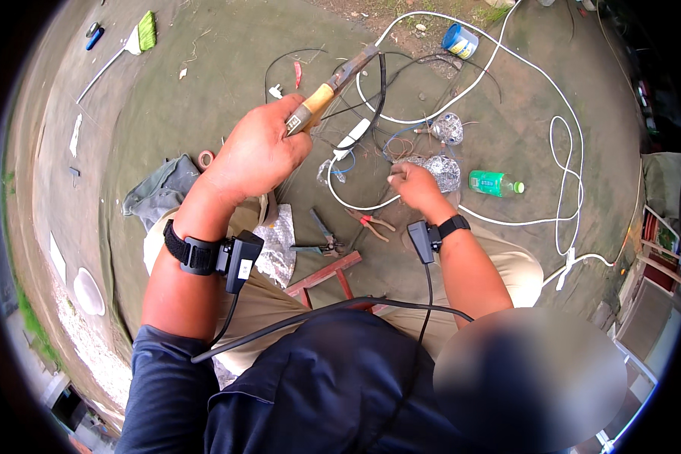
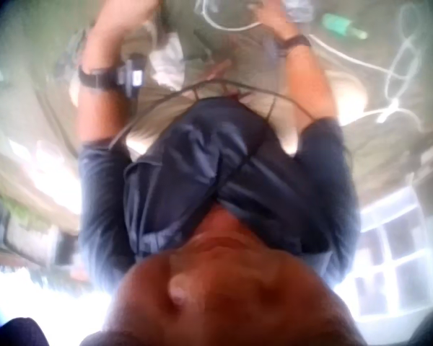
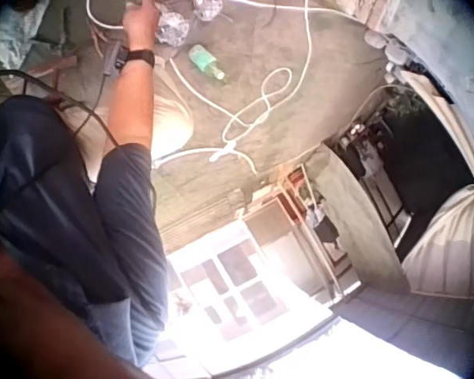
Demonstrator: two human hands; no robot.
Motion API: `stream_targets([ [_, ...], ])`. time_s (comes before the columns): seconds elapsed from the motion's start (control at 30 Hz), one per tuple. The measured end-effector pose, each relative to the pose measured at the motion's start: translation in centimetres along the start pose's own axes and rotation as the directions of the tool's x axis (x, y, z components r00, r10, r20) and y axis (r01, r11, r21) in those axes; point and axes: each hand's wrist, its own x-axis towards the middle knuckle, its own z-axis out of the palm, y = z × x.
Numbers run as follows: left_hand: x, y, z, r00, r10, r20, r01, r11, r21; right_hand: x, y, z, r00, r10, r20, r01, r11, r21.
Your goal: The person sits on the ground and repairs electrical wires using pliers, a screwdriver, and electrical tape. They strip wire insulation, twist exposed conductors together, and wrap the connections with tape.
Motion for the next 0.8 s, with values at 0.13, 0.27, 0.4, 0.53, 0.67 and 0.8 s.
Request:
stream_targets([
  [0.13, -0.5, 0.9, 0.4, 0.994, 0.032, 0.107, -0.031, 0.999, -0.007, -1.8, -7.3, -11.4, 0.958, -0.147, -0.247, 0.244, 0.869, 0.43],
  [0.27, -0.8, 0.9, 1.5, 0.979, 0.1, 0.18, -0.119, 0.988, 0.101, -7.1, -13.4, -14.1, 0.92, -0.379, -0.1, 0.353, 0.69, 0.631],
  [0.4, -0.4, 1.3, 2.4, 0.972, 0.151, 0.179, -0.177, 0.974, 0.139, -8.2, -13.2, -13.6, 0.895, -0.446, -0.006, 0.319, 0.63, 0.708],
  [0.53, -0.3, 1.5, 2.6, 0.974, 0.174, 0.143, -0.201, 0.96, 0.197, -7.4, -12.5, -12.8, 0.899, -0.426, -0.097, 0.343, 0.55, 0.761],
  [0.67, -0.1, 1.3, 2.6, 0.971, 0.209, 0.114, -0.232, 0.938, 0.259, -7.6, -12.6, -13.8, 0.904, -0.389, -0.18, 0.42, 0.719, 0.554],
  [0.8, 0.1, 1.6, 2.6, 0.97, 0.192, 0.149, -0.228, 0.931, 0.285, -7.6, -12.2, -15.0, 0.853, -0.499, -0.152, 0.517, 0.767, 0.381],
])
